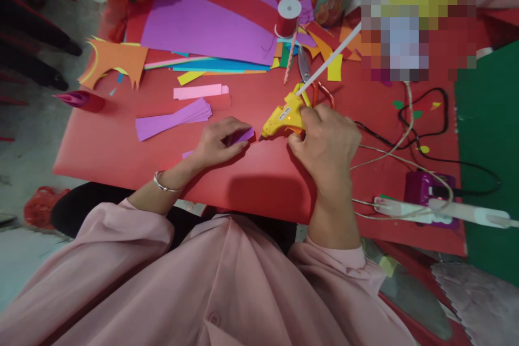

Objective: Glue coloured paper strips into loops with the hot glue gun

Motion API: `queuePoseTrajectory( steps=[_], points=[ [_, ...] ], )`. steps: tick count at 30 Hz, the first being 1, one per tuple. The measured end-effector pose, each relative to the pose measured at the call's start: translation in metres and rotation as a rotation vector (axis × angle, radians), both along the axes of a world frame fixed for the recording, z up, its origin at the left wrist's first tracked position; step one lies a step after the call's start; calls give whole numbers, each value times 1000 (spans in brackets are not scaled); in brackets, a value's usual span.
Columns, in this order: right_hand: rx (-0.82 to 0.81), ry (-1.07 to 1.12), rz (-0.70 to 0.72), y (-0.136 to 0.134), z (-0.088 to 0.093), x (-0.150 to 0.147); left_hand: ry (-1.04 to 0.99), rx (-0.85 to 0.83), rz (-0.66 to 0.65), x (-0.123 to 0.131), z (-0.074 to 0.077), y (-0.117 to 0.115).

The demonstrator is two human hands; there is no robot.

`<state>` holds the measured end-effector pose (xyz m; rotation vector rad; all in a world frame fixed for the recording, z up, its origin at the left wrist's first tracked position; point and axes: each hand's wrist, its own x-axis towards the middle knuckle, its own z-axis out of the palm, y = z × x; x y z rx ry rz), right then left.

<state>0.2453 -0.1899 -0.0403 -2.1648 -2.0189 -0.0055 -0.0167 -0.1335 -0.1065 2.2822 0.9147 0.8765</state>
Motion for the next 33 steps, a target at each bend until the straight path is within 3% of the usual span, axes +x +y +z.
queuePoseTrajectory(
  steps=[33],
  points=[
    [13, 55, -28, 9, -7, -5, -16, 4, 14, 2, 2, -1]
  ],
)
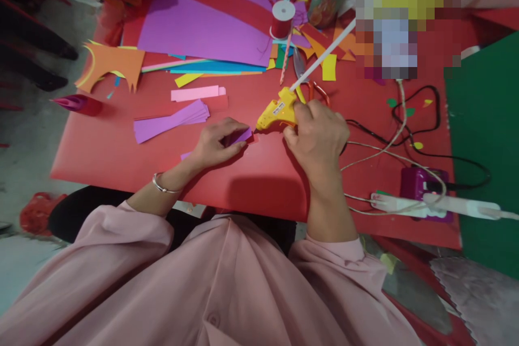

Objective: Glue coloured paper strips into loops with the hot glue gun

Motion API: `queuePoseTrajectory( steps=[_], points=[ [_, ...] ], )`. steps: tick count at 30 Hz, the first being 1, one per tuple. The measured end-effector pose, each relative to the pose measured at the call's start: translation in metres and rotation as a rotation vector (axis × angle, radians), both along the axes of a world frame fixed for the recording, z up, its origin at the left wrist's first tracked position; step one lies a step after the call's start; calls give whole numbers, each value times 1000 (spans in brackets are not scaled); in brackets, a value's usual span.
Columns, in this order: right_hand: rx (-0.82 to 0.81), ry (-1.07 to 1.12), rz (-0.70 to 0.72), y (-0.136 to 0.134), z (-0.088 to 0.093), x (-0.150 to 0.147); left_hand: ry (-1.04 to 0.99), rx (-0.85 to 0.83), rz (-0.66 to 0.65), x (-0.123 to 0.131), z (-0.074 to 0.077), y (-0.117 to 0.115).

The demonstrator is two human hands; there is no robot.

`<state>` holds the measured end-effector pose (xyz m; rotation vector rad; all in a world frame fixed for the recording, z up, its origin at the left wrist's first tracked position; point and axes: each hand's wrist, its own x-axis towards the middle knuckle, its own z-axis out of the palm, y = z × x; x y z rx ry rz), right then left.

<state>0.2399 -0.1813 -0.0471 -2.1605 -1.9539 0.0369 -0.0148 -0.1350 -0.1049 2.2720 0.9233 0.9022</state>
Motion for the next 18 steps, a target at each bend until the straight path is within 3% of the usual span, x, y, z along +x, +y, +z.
queuePoseTrajectory(
  steps=[18],
  points=[
    [5, -35, 13, -2, 4, 2, 9, 5, 3, -1, 0, 1]
  ],
)
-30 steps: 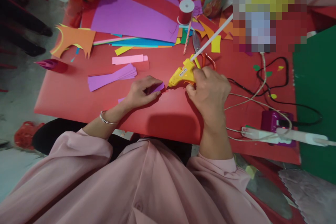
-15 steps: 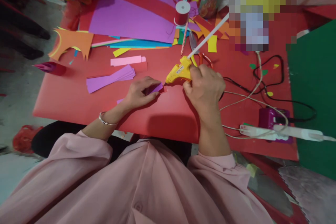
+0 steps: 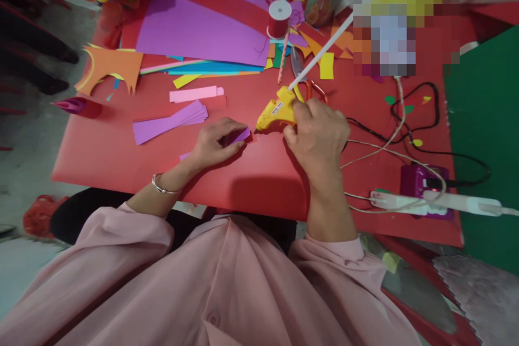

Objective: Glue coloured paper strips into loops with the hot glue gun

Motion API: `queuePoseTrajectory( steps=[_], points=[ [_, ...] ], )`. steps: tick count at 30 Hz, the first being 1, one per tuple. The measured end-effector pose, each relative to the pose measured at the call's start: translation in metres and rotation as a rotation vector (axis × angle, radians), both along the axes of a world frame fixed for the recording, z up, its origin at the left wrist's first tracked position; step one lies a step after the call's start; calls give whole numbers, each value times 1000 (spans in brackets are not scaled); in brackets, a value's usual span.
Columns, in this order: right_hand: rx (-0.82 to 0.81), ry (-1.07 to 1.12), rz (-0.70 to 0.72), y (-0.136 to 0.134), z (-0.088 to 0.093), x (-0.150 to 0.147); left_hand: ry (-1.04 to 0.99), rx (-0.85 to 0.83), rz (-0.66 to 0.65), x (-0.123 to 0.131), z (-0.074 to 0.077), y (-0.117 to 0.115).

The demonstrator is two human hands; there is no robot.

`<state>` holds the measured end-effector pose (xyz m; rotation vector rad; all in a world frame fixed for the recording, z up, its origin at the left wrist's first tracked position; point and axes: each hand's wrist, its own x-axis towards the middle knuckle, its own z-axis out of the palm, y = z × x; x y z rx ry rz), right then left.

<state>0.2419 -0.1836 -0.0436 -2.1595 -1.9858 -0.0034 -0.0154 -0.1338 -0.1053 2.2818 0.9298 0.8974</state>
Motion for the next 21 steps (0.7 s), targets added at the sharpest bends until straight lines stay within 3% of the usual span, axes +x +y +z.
queuePoseTrajectory(
  steps=[10, 21],
  points=[
    [-22, 39, 18, -6, 7, 3, 5, -8, -7, -1, 0, 0],
    [81, 8, 61, -6, -4, 8, 22, -1, -17, -3, -3, 1]
  ],
)
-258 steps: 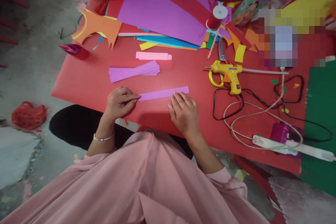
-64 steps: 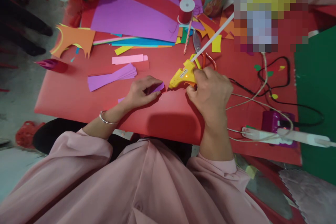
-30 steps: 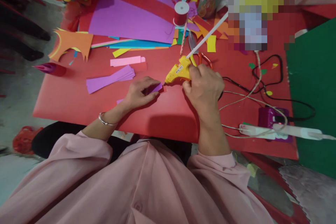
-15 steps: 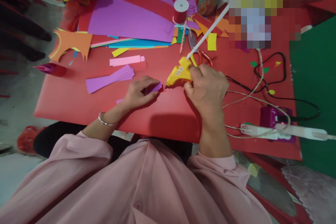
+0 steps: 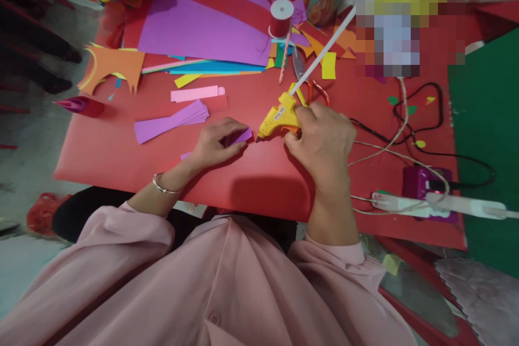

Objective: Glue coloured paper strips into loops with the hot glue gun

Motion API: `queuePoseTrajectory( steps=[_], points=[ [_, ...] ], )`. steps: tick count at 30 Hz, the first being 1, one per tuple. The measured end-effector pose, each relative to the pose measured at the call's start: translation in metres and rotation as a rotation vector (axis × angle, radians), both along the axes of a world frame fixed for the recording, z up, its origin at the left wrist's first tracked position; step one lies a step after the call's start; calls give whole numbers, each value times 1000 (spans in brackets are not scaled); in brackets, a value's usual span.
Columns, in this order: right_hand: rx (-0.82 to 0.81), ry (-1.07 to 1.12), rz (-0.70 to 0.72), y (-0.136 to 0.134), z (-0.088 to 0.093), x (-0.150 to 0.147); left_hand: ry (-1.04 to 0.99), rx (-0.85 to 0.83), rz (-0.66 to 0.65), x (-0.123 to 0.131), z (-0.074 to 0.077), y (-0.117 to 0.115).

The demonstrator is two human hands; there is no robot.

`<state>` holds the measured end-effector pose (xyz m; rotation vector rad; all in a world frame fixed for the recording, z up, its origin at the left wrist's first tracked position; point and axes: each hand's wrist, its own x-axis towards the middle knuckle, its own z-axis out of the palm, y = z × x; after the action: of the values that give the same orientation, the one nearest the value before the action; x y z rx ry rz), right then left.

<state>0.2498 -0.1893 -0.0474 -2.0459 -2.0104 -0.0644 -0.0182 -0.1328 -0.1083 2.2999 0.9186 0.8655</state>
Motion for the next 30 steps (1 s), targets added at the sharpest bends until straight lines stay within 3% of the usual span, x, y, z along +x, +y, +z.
queuePoseTrajectory(
  steps=[4, 9, 16, 22, 25, 30],
  points=[
    [34, 26, -87, 1, -4, 10, 18, 8, -1, 0, -2, 0],
    [127, 99, -262, 12, -22, 27, 37, -3, 14, 0, -1, -1],
    [120, 119, -314, 29, -48, 35, 51, -22, 21, -1, 0, -1],
    [230, 101, -335, 23, -39, 33, 72, 55, -7, 0, -4, -2],
    [245, 215, -166, 17, -30, 17, 125, 105, -5, 0, -5, -3],
    [27, 300, 296, 4, -26, -26, 185, 135, 4, -1, -3, -4]
  ],
)
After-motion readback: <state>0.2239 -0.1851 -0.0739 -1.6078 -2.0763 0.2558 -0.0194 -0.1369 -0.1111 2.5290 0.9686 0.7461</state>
